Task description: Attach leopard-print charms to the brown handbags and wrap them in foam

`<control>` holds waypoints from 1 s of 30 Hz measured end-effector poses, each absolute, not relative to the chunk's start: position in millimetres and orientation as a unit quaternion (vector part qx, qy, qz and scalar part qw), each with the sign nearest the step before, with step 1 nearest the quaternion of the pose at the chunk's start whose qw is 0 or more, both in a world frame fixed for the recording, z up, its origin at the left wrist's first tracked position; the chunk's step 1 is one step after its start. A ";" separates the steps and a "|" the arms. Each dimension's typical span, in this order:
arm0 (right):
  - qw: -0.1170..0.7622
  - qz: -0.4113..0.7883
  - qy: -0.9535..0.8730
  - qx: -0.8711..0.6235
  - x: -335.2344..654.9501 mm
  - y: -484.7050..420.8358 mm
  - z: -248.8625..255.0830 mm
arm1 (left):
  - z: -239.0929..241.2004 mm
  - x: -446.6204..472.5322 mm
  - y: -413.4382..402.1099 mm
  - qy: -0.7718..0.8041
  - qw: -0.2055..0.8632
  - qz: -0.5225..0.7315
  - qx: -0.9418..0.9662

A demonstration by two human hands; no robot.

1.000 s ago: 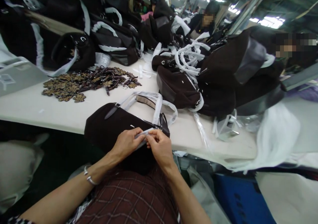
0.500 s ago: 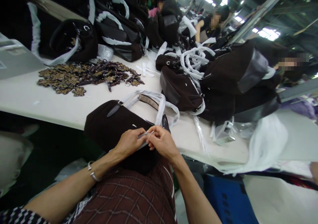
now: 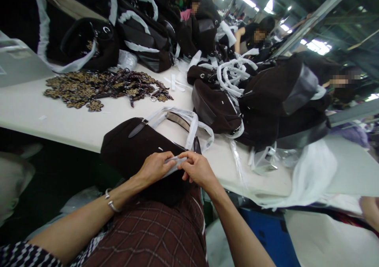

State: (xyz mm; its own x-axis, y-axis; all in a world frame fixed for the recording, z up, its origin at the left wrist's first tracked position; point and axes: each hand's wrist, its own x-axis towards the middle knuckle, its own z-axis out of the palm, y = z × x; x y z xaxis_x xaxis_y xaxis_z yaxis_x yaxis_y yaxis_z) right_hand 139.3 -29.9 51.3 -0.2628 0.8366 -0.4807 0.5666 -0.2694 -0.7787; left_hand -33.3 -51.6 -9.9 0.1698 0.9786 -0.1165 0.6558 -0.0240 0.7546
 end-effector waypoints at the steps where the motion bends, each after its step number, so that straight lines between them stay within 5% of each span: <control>1: 0.128 0.521 -0.597 -0.596 141.3 -32.1 49.3 | -10.6 -34.3 -50.5 0.601 0.362 0.231 0.674; 6: 0.138 0.451 -0.660 -0.584 146.8 -36.6 39.4 | -11.3 -39.3 -44.5 0.571 0.425 0.244 0.658; 13: 0.006 0.177 -0.839 -0.515 151.6 -29.9 38.8 | -14.6 -42.0 -39.6 0.547 0.456 0.248 0.657; 18: -0.065 0.112 -0.877 -0.464 162.3 -24.3 37.2 | -17.6 -44.2 -37.1 0.531 0.468 0.253 0.660; 25: -0.215 -0.025 -0.945 -0.243 169.9 9.0 73.6 | -15.1 -46.9 -39.4 0.520 0.467 0.242 0.673; 30: -0.182 -0.073 -0.980 -0.025 155.9 43.0 97.6 | -14.0 -46.7 -41.0 0.511 0.441 0.240 0.697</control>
State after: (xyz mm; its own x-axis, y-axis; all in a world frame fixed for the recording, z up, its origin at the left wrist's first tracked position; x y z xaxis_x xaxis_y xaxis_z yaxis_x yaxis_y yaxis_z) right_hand 155.9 43.0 97.6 -0.9323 0.0749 -0.3539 0.0217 0.9881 0.1521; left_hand -46.7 -41.0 -14.0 0.3617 0.9250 -0.1165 0.5008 -0.0874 0.8611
